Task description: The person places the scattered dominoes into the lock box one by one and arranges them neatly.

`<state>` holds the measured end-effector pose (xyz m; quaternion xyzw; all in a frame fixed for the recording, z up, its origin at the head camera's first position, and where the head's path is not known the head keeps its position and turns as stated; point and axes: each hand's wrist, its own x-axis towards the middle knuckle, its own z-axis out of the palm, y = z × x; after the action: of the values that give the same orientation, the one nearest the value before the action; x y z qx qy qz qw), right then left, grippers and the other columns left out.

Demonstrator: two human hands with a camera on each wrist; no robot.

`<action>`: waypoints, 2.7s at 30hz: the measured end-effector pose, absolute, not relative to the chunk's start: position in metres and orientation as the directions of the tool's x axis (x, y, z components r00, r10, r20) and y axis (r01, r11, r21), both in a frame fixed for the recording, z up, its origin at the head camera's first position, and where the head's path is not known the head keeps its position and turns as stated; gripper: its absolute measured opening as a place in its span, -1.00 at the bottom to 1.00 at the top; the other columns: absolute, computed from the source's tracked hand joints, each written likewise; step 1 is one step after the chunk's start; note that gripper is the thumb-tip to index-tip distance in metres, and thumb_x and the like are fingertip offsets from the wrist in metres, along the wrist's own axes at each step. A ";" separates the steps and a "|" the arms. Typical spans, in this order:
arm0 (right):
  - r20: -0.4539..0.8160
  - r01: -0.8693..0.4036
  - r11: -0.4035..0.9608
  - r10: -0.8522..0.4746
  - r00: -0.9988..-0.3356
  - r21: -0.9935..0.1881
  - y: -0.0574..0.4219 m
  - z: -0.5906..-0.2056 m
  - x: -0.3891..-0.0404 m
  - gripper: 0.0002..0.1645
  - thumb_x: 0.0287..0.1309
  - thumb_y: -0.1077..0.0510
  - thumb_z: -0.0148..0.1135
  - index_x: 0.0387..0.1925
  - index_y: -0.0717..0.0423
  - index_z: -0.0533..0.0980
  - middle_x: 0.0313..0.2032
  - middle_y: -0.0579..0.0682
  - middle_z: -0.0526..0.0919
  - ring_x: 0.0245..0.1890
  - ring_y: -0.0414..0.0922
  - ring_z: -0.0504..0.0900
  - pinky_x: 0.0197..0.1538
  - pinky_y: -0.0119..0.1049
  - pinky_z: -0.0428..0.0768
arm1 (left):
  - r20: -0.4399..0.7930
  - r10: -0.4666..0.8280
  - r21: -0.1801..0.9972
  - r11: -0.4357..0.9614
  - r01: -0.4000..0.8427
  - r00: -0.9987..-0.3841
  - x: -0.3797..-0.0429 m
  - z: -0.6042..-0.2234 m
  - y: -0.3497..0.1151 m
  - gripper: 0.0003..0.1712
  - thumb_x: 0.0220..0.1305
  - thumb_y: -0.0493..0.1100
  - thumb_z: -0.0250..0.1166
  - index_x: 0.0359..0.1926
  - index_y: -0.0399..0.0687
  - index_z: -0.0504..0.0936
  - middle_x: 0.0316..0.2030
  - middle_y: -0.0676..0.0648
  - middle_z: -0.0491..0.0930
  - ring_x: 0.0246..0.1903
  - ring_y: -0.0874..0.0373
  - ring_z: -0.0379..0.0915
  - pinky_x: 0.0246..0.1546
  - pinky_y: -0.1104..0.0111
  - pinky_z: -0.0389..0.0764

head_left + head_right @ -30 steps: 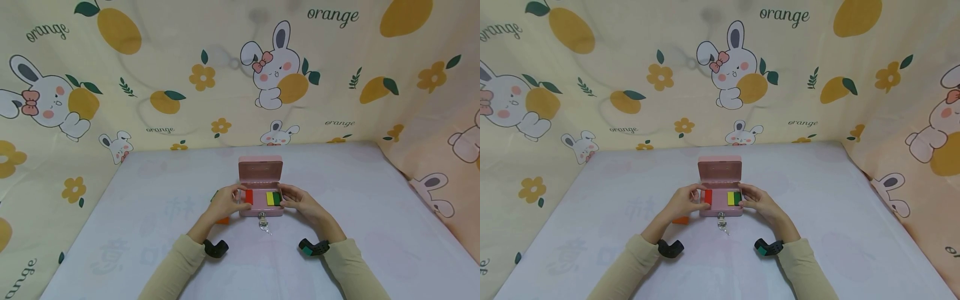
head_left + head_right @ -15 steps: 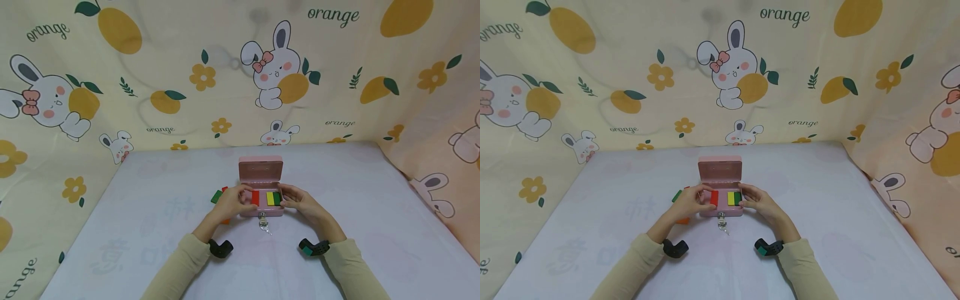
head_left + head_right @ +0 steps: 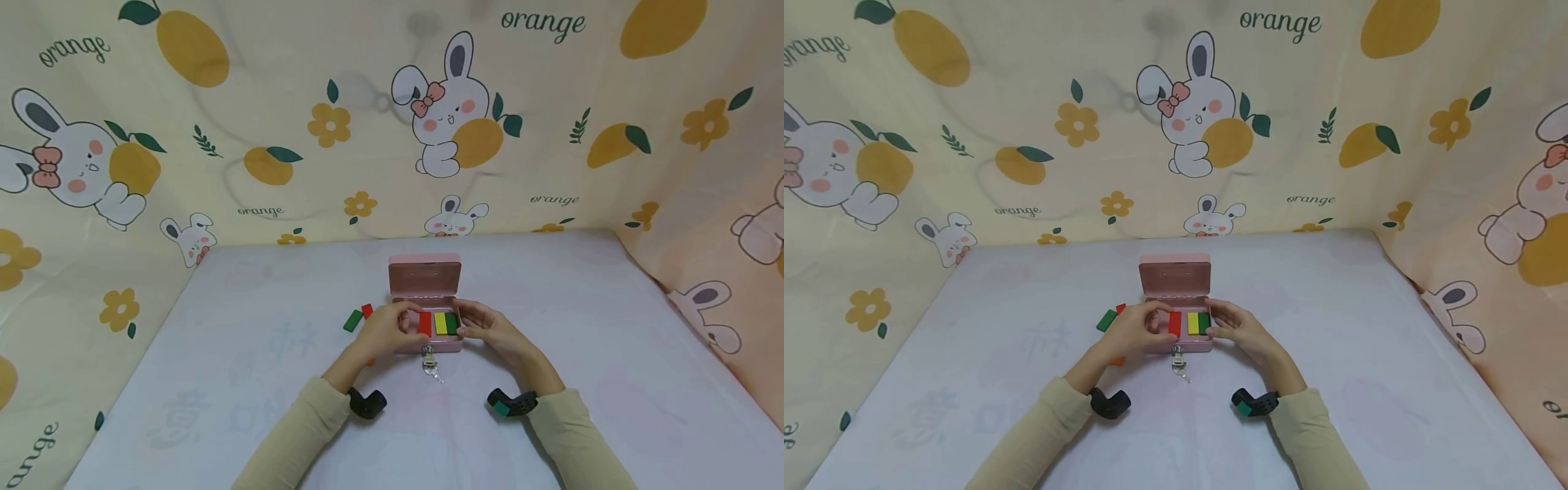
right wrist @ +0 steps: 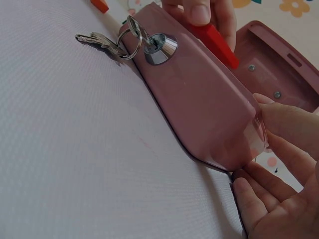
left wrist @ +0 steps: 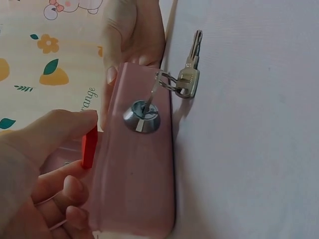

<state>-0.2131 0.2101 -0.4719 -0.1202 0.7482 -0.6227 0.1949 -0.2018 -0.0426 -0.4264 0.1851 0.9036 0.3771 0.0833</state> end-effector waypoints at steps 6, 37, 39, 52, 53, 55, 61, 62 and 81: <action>-0.152 0.072 0.200 -0.416 -0.897 -0.977 0.209 -0.471 -0.213 -0.22 0.26 0.19 0.20 0.44 0.17 0.12 0.48 0.22 0.09 0.52 0.19 0.02 0.45 -0.01 0.07 | -0.007 0.399 0.686 0.669 0.286 -0.917 -0.205 -0.429 -0.041 -0.44 0.01 0.04 0.49 0.03 -0.02 0.59 -0.55 0.08 0.32 -0.49 0.25 0.24 -0.53 0.52 0.18; -0.142 0.056 0.209 -0.424 -0.895 -0.976 0.210 -0.472 -0.214 -0.23 0.27 0.20 0.18 0.44 0.17 0.11 0.47 0.24 0.09 0.51 0.23 0.02 0.46 0.09 0.05 | -0.032 0.352 0.471 0.830 0.297 -0.935 -0.216 -0.436 -0.024 -0.39 0.02 0.21 0.43 0.08 0.10 0.59 -0.64 0.09 0.26 -0.59 0.22 0.18 -0.55 0.46 0.13; -0.141 0.056 0.206 -0.425 -0.894 -0.977 0.211 -0.472 -0.214 -0.22 0.27 0.20 0.18 0.44 0.17 0.11 0.47 0.25 0.09 0.51 0.23 0.02 0.46 0.09 0.04 | -0.027 0.355 0.447 0.840 0.306 -0.934 -0.217 -0.436 -0.023 -0.39 0.01 0.22 0.44 0.07 0.10 0.60 -0.65 0.09 0.27 -0.60 0.21 0.19 -0.56 0.46 0.14; -0.135 0.048 0.207 -0.427 -0.894 -0.977 0.210 -0.472 -0.213 -0.22 0.26 0.19 0.18 0.43 0.19 0.11 0.47 0.26 0.09 0.50 0.24 0.02 0.46 0.09 0.05 | -0.034 0.323 0.325 0.899 0.295 -0.946 -0.216 -0.436 -0.016 -0.42 0.01 0.25 0.42 0.05 0.16 0.62 -0.47 0.02 0.62 -0.52 0.19 0.35 -0.56 0.48 0.29; -0.136 0.050 0.208 -0.425 -0.895 -0.977 0.210 -0.472 -0.213 -0.22 0.26 0.19 0.18 0.43 0.19 0.11 0.47 0.26 0.09 0.50 0.24 0.02 0.46 0.09 0.05 | -0.040 0.320 0.315 0.903 0.292 -0.947 -0.216 -0.436 -0.016 -0.41 0.02 0.26 0.41 0.06 0.16 0.62 -0.44 0.00 0.65 -0.51 0.19 0.35 -0.56 0.48 0.28; -0.141 0.056 0.208 -0.421 -0.896 -0.977 0.210 -0.472 -0.213 -0.22 0.26 0.19 0.19 0.43 0.18 0.12 0.47 0.25 0.09 0.50 0.24 0.03 0.46 0.10 0.05 | -0.042 0.315 0.292 0.912 0.290 -0.948 -0.215 -0.436 -0.015 -0.41 0.03 0.27 0.40 0.07 0.18 0.61 -0.39 -0.01 0.67 -0.51 0.18 0.35 -0.58 0.48 0.28; -0.141 0.054 0.212 -0.418 -0.897 -0.976 0.209 -0.471 -0.212 -0.22 0.26 0.19 0.19 0.44 0.17 0.12 0.47 0.25 0.10 0.50 0.24 0.04 0.46 0.10 0.05 | -0.043 0.310 0.248 0.924 0.291 -0.950 -0.216 -0.437 -0.013 -0.40 0.03 0.29 0.39 0.09 0.21 0.61 -0.30 -0.01 0.70 -0.51 0.18 0.34 -0.61 0.48 0.25; -0.140 0.053 0.214 -0.419 -0.897 -0.975 0.209 -0.471 -0.212 -0.22 0.26 0.19 0.19 0.44 0.17 0.12 0.47 0.25 0.09 0.50 0.24 0.04 0.46 0.10 0.05 | -0.043 0.310 0.247 0.924 0.291 -0.950 -0.216 -0.437 -0.013 -0.40 0.03 0.29 0.39 0.09 0.21 0.61 -0.29 -0.01 0.70 -0.51 0.18 0.35 -0.60 0.48 0.26; -0.150 0.063 0.216 -0.416 -0.897 -0.974 0.209 -0.471 -0.213 -0.22 0.27 0.17 0.19 0.44 0.15 0.12 0.48 0.23 0.09 0.50 0.22 0.04 0.46 0.10 0.06 | -0.049 0.296 0.232 0.932 0.277 -0.954 -0.216 -0.437 -0.009 -0.39 0.02 0.26 0.40 0.09 0.17 0.62 -0.16 0.00 0.72 -0.39 0.16 0.41 -0.47 0.45 0.35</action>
<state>-0.2127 0.2095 -0.4713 -0.1171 0.7549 -0.6152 0.1947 -0.2163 -0.0093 -0.4374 0.1460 0.9820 0.1122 0.0417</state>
